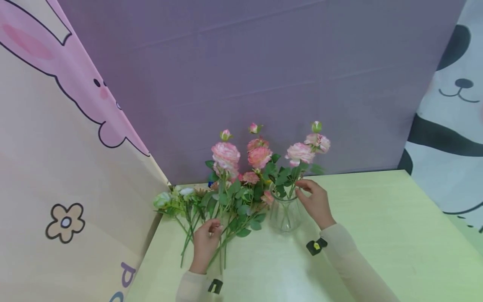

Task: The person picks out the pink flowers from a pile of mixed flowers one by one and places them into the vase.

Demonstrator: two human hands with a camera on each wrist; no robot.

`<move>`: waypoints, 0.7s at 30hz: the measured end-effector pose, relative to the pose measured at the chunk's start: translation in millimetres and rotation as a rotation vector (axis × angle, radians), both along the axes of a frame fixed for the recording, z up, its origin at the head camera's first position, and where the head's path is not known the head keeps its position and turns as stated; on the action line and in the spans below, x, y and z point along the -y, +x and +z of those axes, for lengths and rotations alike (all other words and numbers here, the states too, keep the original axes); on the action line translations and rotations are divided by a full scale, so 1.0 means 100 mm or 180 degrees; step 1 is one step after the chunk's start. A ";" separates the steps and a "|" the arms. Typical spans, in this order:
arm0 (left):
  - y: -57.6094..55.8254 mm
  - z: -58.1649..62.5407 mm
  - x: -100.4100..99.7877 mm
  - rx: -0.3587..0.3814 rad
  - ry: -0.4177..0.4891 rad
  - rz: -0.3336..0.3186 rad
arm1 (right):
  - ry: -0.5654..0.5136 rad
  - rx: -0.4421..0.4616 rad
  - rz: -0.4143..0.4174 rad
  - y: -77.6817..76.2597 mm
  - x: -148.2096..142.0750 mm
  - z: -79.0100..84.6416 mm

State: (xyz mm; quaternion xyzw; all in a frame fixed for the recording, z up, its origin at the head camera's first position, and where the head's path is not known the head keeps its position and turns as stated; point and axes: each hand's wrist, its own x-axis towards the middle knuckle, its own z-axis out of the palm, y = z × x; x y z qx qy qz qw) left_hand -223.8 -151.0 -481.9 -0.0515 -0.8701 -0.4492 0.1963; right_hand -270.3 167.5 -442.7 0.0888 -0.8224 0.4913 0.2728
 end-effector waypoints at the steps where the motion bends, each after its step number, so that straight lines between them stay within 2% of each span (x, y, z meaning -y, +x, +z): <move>1: 0.00 0.01 -0.01 -0.0002 0.0017 0.0000 | -0.0049 0.0042 -0.0004 0.01 0.00 0.01; 6: 0.00 0.04 -0.06 -0.0052 0.0078 -0.0066 | -0.0247 0.0223 -0.0014 0.06 0.00 0.03; 13: -0.01 0.08 -0.14 -0.0116 0.0097 -0.0165 | -0.0784 0.0484 0.0182 0.12 0.01 0.01; 21: 0.01 0.12 -0.27 -0.0011 0.0171 -0.0256 | -0.0884 0.0696 0.0226 0.22 0.04 0.00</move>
